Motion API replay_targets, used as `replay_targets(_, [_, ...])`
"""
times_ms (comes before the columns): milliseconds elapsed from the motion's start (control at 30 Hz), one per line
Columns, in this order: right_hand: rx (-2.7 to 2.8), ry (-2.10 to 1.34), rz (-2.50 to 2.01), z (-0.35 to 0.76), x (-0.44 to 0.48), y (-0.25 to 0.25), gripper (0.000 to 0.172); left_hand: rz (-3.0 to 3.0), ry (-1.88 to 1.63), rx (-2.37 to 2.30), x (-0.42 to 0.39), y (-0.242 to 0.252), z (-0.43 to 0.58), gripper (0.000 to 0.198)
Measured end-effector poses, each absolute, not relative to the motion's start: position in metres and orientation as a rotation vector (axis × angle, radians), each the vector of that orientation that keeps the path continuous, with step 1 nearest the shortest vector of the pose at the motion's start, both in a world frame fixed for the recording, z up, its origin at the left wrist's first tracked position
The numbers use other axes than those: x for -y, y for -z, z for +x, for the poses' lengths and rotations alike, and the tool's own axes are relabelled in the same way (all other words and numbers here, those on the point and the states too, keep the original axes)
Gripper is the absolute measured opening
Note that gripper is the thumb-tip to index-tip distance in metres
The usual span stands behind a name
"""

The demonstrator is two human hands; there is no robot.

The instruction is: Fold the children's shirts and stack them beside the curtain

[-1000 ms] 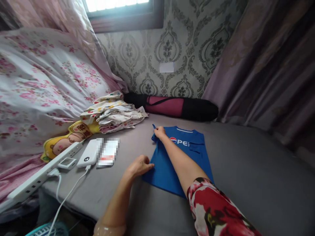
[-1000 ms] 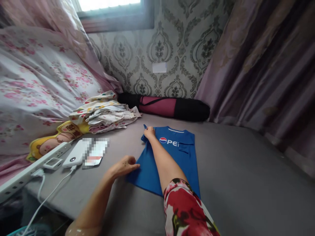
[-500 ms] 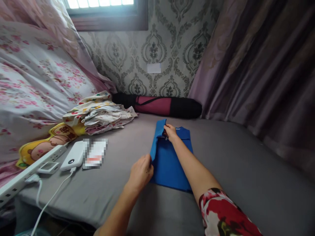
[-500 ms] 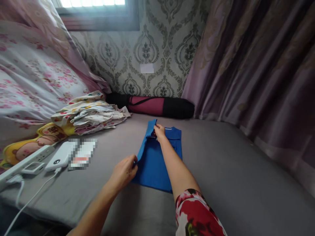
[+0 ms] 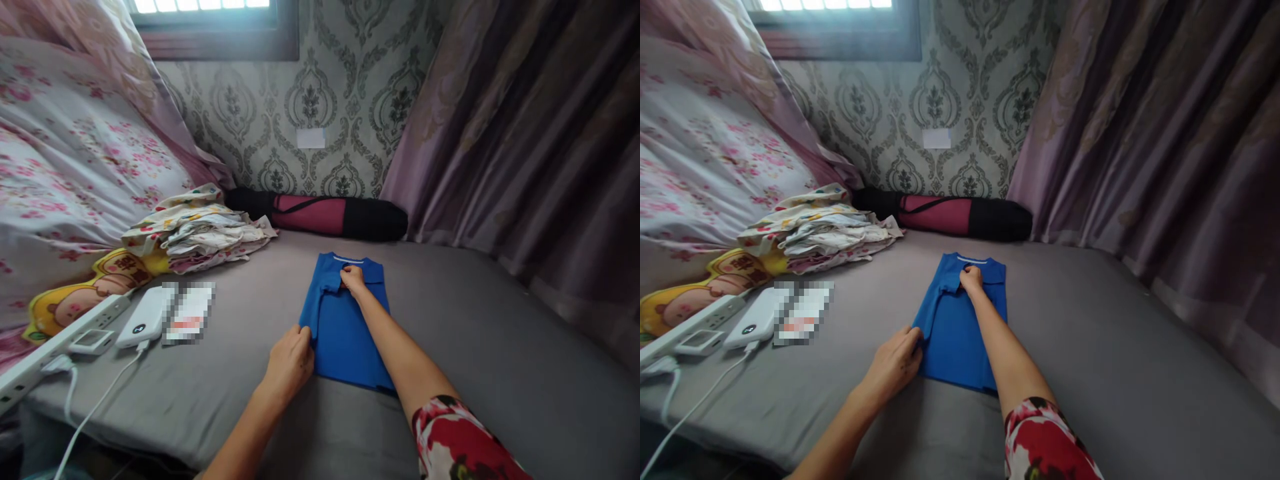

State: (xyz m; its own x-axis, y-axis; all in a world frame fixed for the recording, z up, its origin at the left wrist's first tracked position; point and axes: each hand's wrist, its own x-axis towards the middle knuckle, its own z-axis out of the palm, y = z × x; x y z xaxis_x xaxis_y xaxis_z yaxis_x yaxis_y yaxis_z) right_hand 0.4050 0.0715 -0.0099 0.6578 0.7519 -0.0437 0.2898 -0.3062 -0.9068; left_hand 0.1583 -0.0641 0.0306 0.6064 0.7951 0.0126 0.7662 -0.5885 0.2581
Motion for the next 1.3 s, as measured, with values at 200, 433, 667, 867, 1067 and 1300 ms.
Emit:
replay_targets(200, [1.055,-0.314,-2.140,0.403,-0.066,-0.004,0.032,2.542,-0.342,-1.153,0.063,-0.022,0.149,0.017])
replay_targets(433, [1.429,-0.189,-2.208,0.392,-0.094,-0.020,0.032,2.596,-0.556,-1.026,0.069,-0.009,0.141,0.023])
replay_targets(667, [1.574,-0.203,-2.326,0.393,-0.139,-0.014,0.032,2.538,-0.445,-1.097,0.075,-0.006,0.142,0.025])
replay_targets(867, [1.587,-0.195,-2.405,0.392,-0.160,-0.009,0.027,2.550,-0.368,-1.089,0.073,-0.006,0.144,0.025])
replay_targets(1067, [1.625,-0.160,-2.401,0.392,-0.171,-0.004,0.023,2.597,-0.390,-1.042,0.072,-0.004,0.147,0.023])
replay_targets(1300, [1.673,-0.041,-2.346,0.385,-0.167,0.007,0.031,2.693,-0.192,-1.000,0.071,-0.009,0.153,0.015])
